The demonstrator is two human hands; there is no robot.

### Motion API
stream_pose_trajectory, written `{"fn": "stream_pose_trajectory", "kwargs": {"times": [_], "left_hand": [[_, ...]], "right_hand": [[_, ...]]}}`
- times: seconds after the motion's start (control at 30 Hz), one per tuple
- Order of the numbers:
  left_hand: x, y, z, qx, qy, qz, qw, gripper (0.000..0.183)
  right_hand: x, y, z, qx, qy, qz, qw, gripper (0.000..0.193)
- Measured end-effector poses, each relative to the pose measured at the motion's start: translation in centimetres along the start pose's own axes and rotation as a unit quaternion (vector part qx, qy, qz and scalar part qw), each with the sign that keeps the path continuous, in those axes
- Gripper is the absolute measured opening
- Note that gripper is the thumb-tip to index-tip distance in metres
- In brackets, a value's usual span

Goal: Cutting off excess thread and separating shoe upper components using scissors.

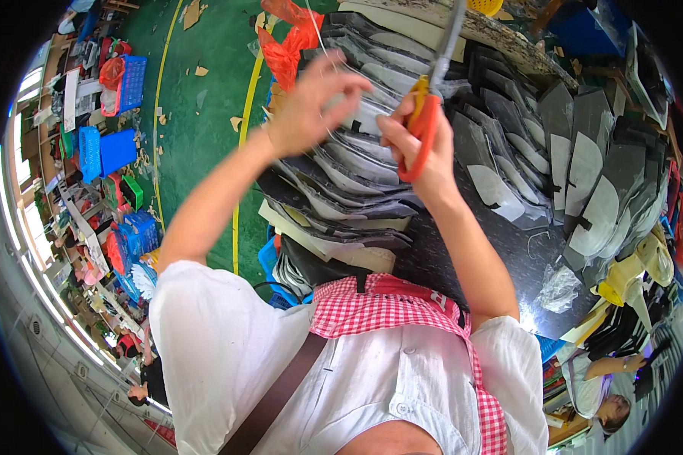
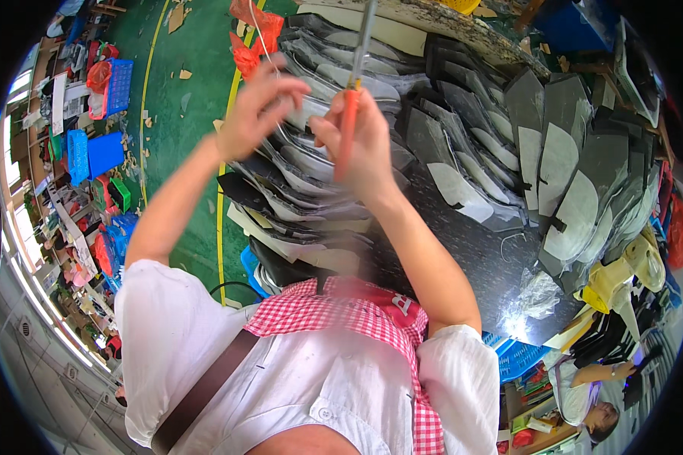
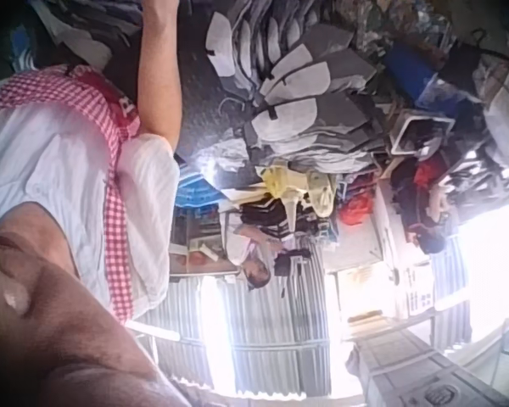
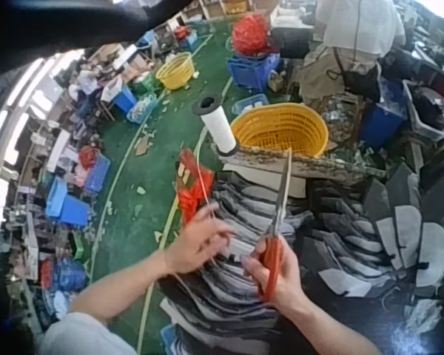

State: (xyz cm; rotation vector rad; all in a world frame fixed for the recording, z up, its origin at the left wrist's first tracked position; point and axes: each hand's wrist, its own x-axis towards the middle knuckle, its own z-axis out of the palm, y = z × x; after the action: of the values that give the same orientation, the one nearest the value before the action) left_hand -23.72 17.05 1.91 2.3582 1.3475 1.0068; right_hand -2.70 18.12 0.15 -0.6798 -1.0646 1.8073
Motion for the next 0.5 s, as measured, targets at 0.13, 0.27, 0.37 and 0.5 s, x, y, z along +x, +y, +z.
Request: {"fn": "stream_pose_trajectory", "kwargs": {"times": [0.13,0.27,0.37,0.5], "left_hand": [[0.4,-2.7,-6.8,0.252,-0.061,0.150,0.954,0.014],[-8.1,2.2,-2.5,0.013,-0.157,-0.037,0.987,0.008],[-11.9,2.9,-1.8,-0.038,-0.221,-0.131,0.966,0.022],[-11.7,1.9,-0.6,-0.103,-0.148,-0.262,0.948,0.039]], "right_hand": [[-4.0,-0.1,-2.8,-0.099,-0.021,0.002,0.995,0.027],[-7.6,4.0,-7.8,-0.257,-0.034,-0.001,0.966,0.027],[-8.9,5.6,-7.8,-0.370,-0.030,0.036,0.928,0.027],[-7.9,6.4,-6.9,-0.520,-0.022,0.001,0.854,0.041]]}}
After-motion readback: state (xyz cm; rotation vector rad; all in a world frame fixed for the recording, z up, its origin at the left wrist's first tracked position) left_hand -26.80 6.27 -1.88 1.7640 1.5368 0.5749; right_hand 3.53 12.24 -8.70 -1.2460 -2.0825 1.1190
